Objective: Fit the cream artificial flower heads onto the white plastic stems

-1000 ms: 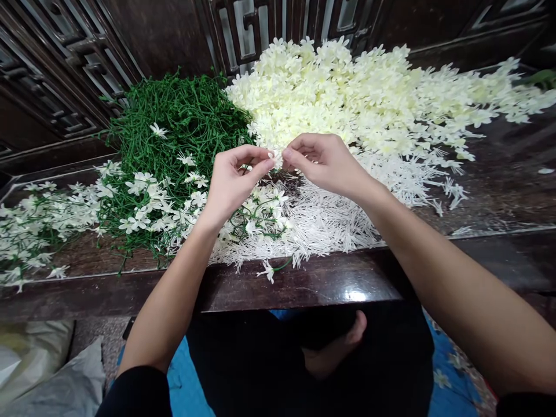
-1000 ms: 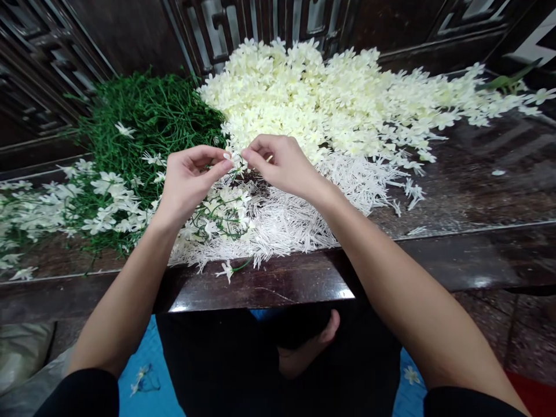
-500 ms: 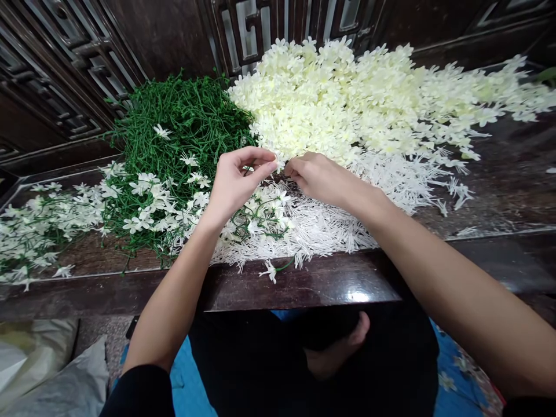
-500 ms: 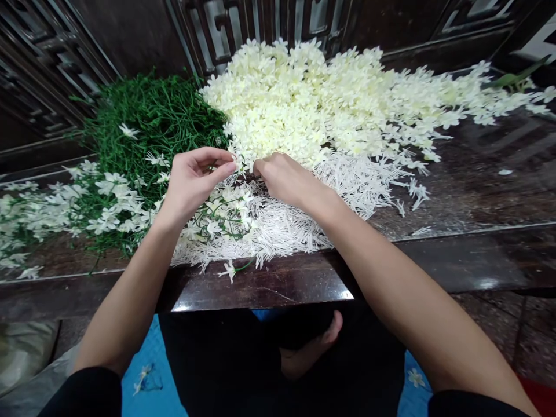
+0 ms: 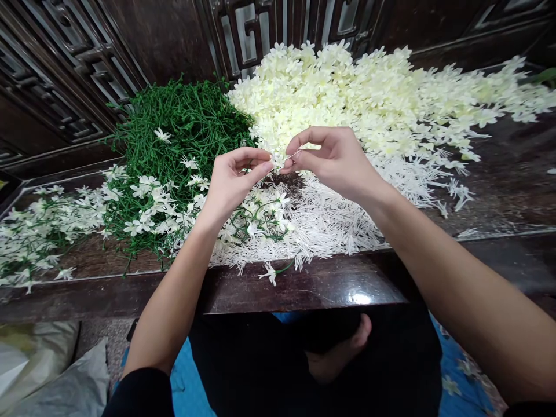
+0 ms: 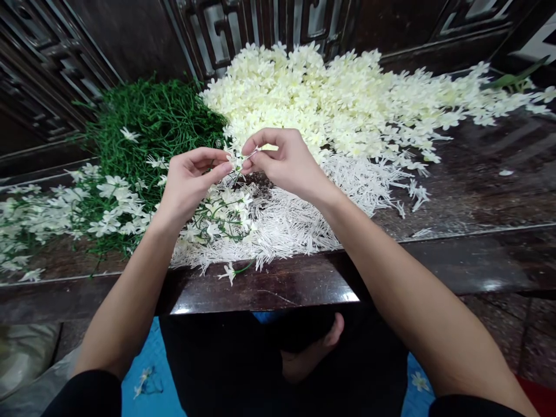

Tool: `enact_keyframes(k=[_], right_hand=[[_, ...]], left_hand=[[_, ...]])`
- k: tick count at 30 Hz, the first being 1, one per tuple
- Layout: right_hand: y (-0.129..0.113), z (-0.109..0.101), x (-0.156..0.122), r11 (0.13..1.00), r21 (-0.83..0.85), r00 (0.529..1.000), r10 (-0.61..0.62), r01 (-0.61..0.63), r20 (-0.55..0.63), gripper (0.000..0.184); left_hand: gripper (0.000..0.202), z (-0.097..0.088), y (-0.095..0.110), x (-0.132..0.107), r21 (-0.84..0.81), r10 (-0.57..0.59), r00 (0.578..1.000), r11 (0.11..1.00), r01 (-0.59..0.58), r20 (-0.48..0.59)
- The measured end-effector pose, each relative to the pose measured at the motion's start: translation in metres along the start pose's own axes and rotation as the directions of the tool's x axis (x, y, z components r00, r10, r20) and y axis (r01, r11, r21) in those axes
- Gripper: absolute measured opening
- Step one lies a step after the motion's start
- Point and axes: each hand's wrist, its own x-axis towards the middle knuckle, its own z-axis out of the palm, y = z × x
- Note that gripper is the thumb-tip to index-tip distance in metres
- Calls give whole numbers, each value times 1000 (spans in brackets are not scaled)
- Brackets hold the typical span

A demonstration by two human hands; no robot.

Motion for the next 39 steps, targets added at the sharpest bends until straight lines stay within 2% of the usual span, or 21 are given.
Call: enact_keyframes(k=[8,16,20,25,31,39], right_hand=[[0,9,-3,999,35,997,-33,36,-66,7],[1,13,-4,996,-27,990,-93,91,-103,7],[0,14,-5,995,-82,988,-70,59,-134,8],[0,13,-6,994,-87,991,-81,72,-109,7],[1,11,-4,990,-104,993,-97,91,-60,7],[6,10,-4,984,-122,990,-135,129,-44,3]], left_hand=[[13,0,0,-1,7,-4,1000,1000,3,25],[12,0,4,-1,7,10,999,1000,-10,42],[12,0,4,-2,23,20,999,1000,-21,41],[11,-1,2,-2,69,6,999,998,-9,47],[10,-1,4,-1,43,1,999,999,-2,33],[8,-1,7,-1,94,42,999,995,-44,21]])
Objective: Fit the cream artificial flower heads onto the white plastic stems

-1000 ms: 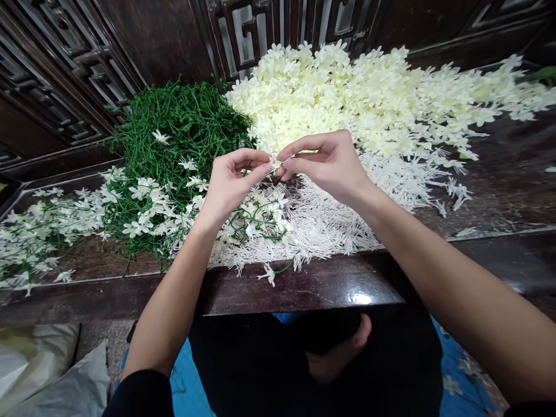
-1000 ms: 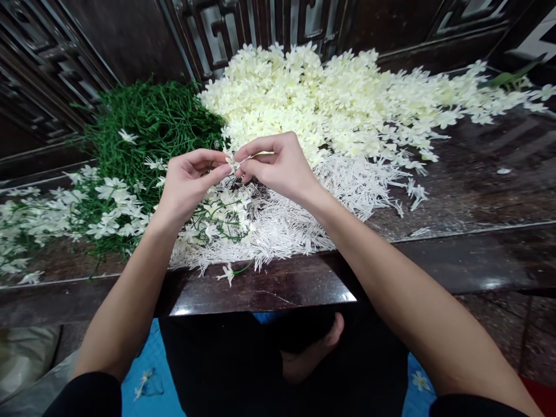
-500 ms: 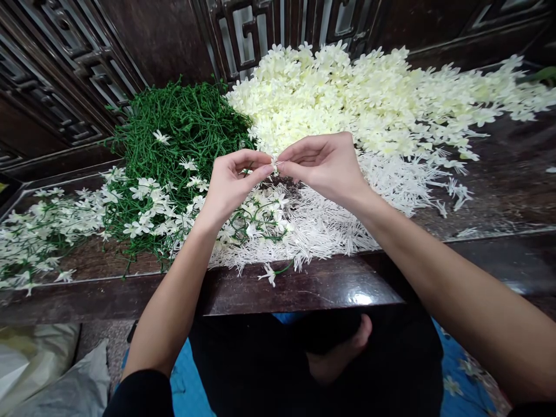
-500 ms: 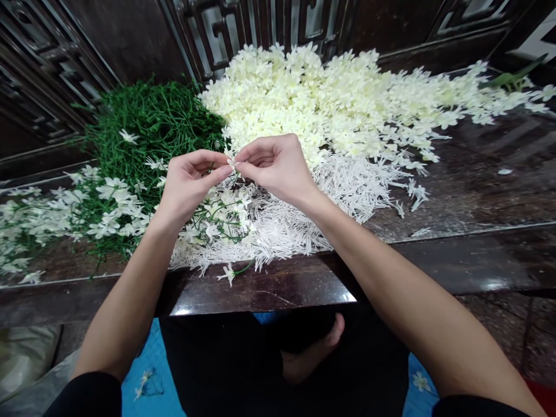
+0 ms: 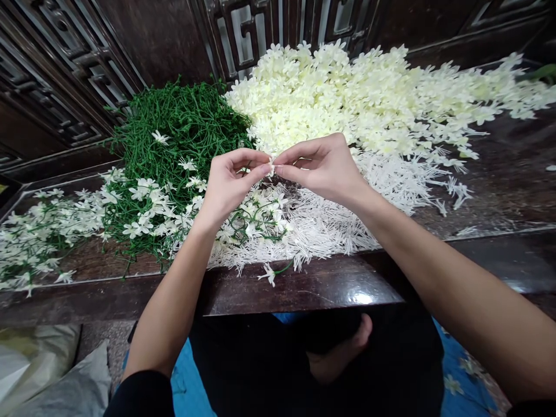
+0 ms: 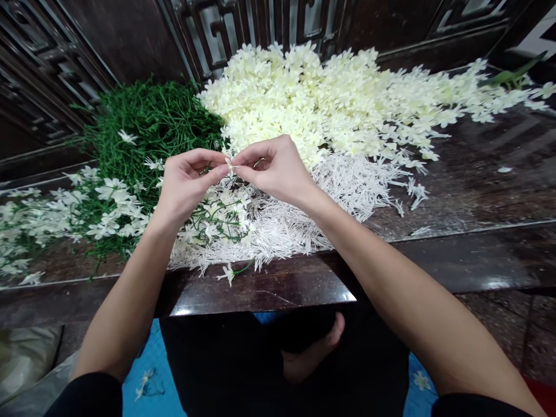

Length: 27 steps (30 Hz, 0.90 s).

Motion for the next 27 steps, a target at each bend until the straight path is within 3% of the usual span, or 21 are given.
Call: enact_keyframes(k=[11,22,27], right_hand=[[-6,2,0,999,9,996,50,-50,-77,17],[-6,3,-2,999,-25,998,30,-31,-61,12],[-4,-2,0,1000,-6,1000,14,-14,4,18]], left_hand=[[8,-2,-4,1,4,-27,999,1000,26,21],[7,-3,2,1,0,-18,999,1000,18,37],[6,-3,0,1,65,-3,1000,998,1,17]])
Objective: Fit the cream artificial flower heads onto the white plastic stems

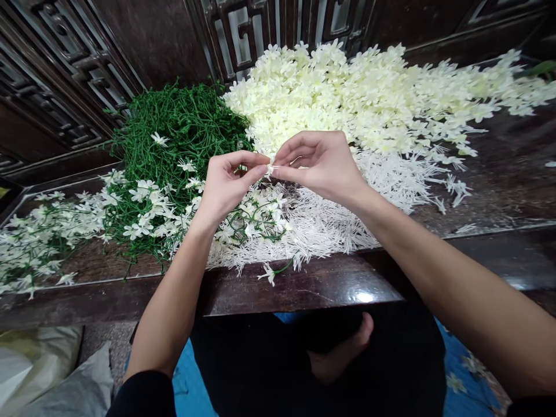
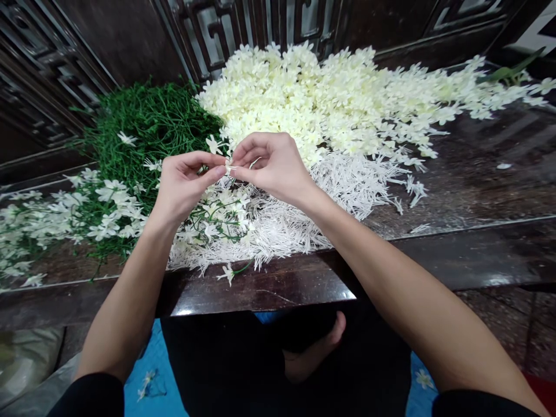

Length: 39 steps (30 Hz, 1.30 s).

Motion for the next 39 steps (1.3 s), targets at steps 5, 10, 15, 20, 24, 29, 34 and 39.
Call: enact_keyframes(k=[5,10,15,20,24,29,34,39], right_hand=[[-2,-3,1,1000,-9,999,-8,8,37,17],[-2,0,0,1000,-14,1000,-17,17,9,12],[-1,3,-1,1000,-27,1000,6,-6,-11,13],[-2,2,-1,1000,-24,1000,18,-18,-5,14],[0,-4,2,1000,-1,997,18,-18,80,24],[5,-3,2,995,-16,970,103,-102,222,40],[5,4,-1,995,21,982,96,-101,162,26],[4,3,0,995,44,990,80,-86,119,24]], left_hand=[[8,-1,-2,1,-19,1,1000,1000,-1,-26],[6,1,2,0,-60,-5,1000,998,6,12],[7,2,1,-1,-46,-15,1000,999,16,22],[6,0,0,0,-48,-5,1000,999,6,22],[10,0,-1,1,-72,53,998,996,-54,-14],[14,0,-5,1,-90,107,994,990,-106,3],[16,0,-5,1,-53,102,994,994,-101,26],[16,0,-4,1,-97,39,999,995,-38,12]])
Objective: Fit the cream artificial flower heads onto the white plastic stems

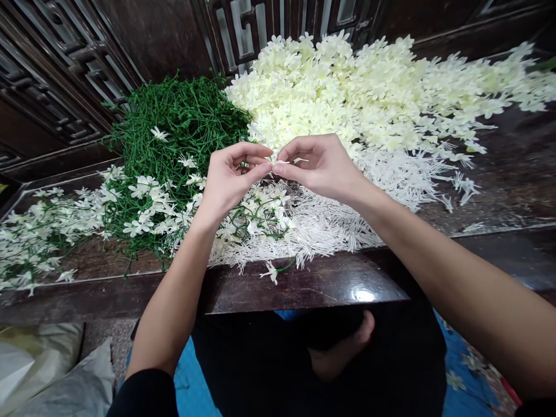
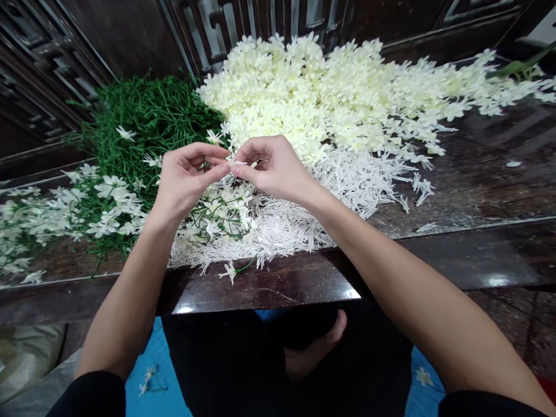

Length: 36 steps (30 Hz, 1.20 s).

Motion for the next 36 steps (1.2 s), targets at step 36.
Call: enact_keyframes(k=[36], right_hand=[[1,-8,4,993,-70,996,90,-92,-22,24]], left_hand=[[4,2,-2,-2,169,-26,999,985,33,-43]])
